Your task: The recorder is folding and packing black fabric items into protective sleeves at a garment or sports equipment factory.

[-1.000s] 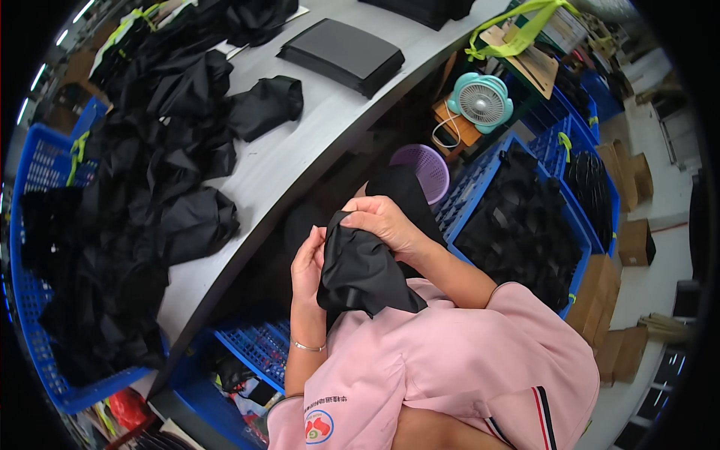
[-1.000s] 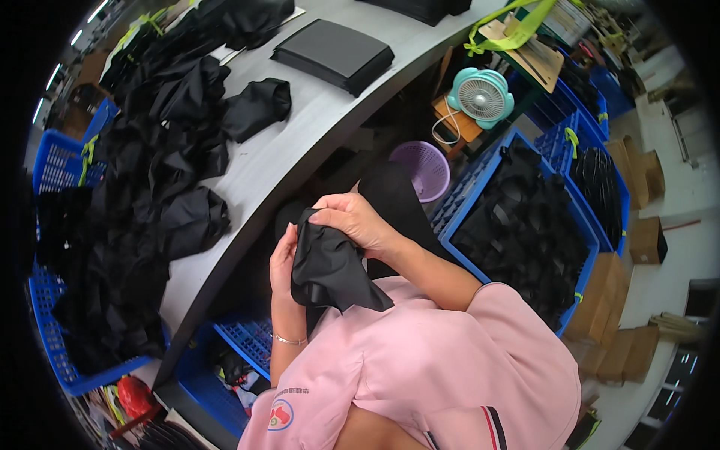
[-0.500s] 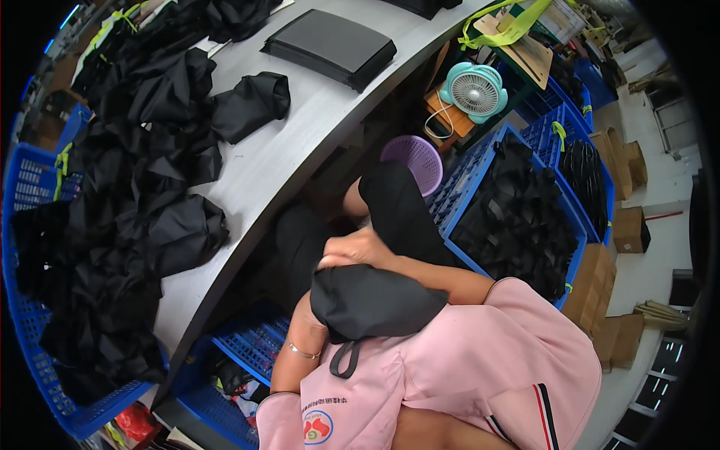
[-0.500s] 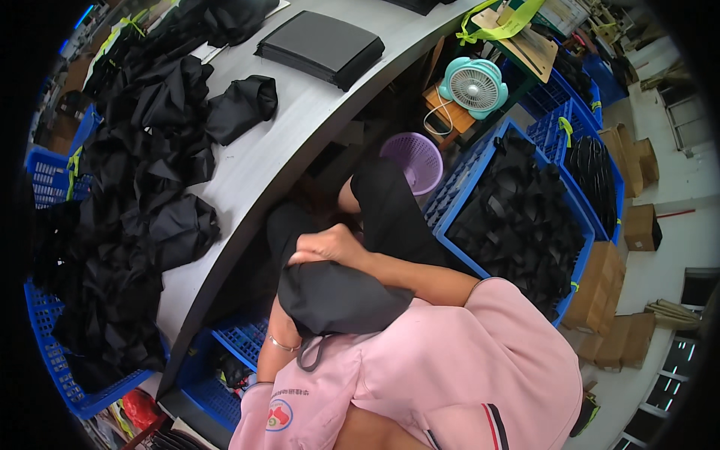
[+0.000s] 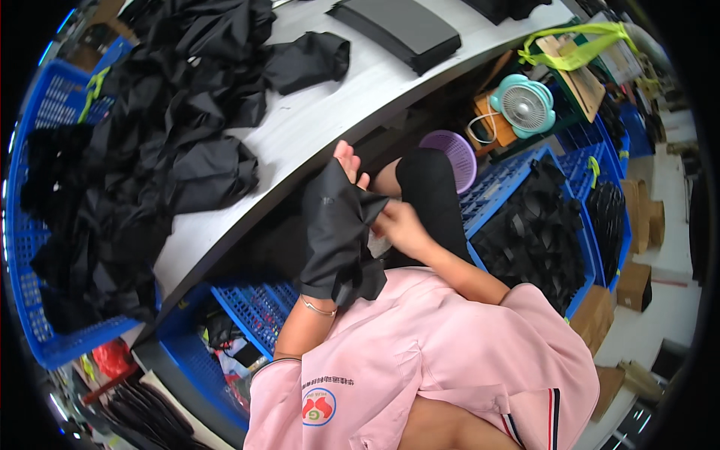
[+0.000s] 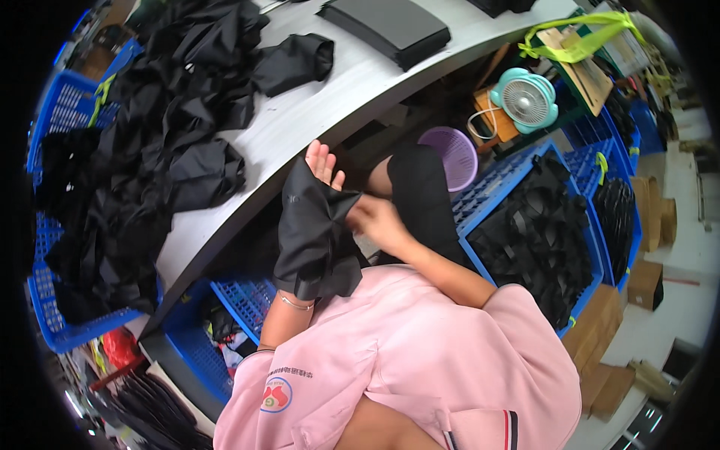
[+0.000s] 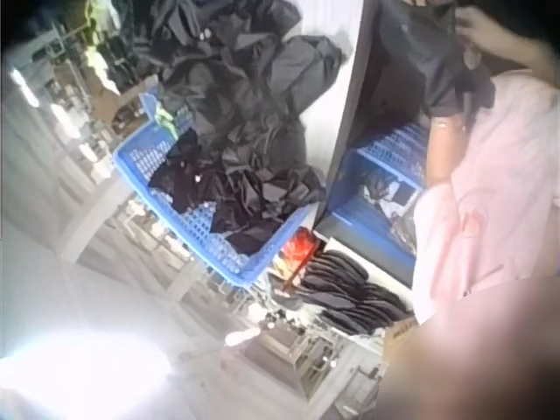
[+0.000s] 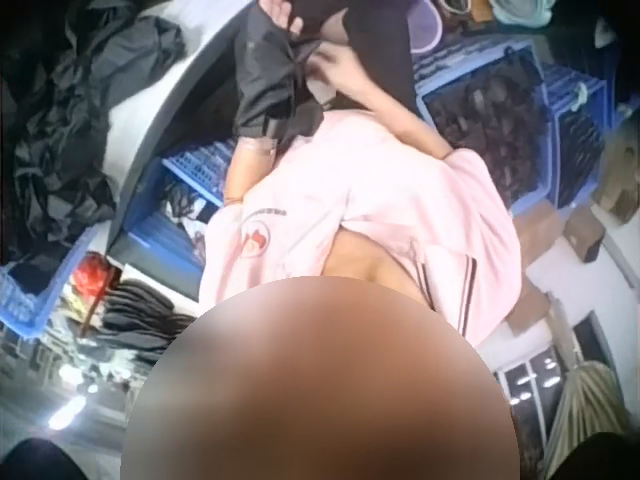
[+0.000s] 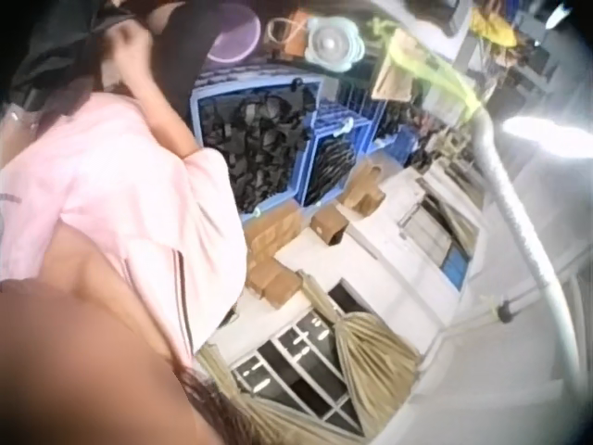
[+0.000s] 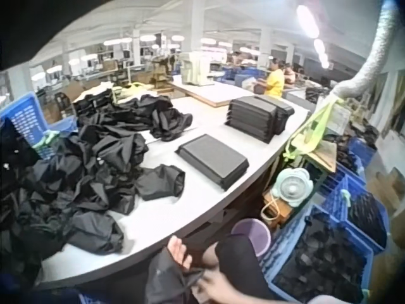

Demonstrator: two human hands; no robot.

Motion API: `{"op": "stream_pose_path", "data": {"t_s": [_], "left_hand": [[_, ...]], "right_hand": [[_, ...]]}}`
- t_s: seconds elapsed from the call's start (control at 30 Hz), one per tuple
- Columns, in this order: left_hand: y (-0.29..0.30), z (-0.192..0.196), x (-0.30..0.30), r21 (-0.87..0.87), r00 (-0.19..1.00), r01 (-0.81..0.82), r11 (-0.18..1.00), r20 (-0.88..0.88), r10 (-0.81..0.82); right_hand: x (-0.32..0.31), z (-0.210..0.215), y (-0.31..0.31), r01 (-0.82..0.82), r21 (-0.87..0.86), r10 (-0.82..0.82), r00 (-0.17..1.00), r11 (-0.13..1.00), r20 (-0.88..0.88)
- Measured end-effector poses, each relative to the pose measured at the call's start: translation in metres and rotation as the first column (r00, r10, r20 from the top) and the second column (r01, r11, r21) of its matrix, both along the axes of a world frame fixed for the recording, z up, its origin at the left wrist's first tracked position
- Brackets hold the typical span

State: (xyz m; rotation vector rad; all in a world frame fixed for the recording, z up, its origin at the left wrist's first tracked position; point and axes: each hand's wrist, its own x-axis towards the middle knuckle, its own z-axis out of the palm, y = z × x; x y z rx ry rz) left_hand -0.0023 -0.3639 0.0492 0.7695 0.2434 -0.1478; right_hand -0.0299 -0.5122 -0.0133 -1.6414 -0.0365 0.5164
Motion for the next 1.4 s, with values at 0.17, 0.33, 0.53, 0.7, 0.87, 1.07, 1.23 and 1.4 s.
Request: {"op": "stream_pose_path", "data": {"t_s": [0.17, 0.33, 0.53, 0.7, 0.87, 1.07, 1.23, 1.4], "left_hand": [[0.011, -0.005, -0.012, 0.555, 0.992, -0.112, 0.825, 0.113, 0.058], [0.003, 0.003, -0.026, 0.880, 0.872, -0.349, 0.321, 0.430, -0.231], [0.016, 0.003, -0.027, 0.285, 0.983, 0.072, 0.956, 0.142, -0.117], [0.012, 0.008, -0.038, 0.152, 0.968, 0.110, 0.982, 0.206, -0.141], [0.017, -0.011, -0.039, -0.574, 0.997, 0.080, 0.815, 0.038, -0.071], [0.033, -0.011, -0.027, -0.263, 0.985, 0.064, 0.963, 0.171, -0.019], [0.024, -0.008, -0.030, -0.088, 0.986, 0.061, 0.994, 0.160, -0.047], [0.065, -0.069, -0.035, 0.256, 0.958, 0.077, 0.964, 0.248, -0.143]], "right_hand": [[0.004, 0.065, -0.020, 0.145, 0.004, -0.132, 0.888, 0.989, 0.440], [0.006, 0.052, -0.002, -0.007, -0.095, 0.057, 0.844, 0.995, 0.534], [0.007, 0.064, -0.029, 0.160, 0.697, -0.082, 0.986, 0.699, -0.144], [0.037, 0.065, -0.022, 0.169, 0.560, -0.164, 0.985, 0.811, -0.059], [0.057, 0.076, -0.025, 0.125, 0.460, -0.187, 0.978, 0.879, 0.092], [0.025, 0.084, -0.007, -0.038, -0.002, 0.034, 0.871, 0.999, 0.490], [0.020, 0.072, 0.007, 0.004, -0.062, 0.028, 0.860, 0.998, 0.509], [0.023, 0.077, -0.007, -0.131, 0.038, 0.106, 0.912, 0.991, 0.396]]}}
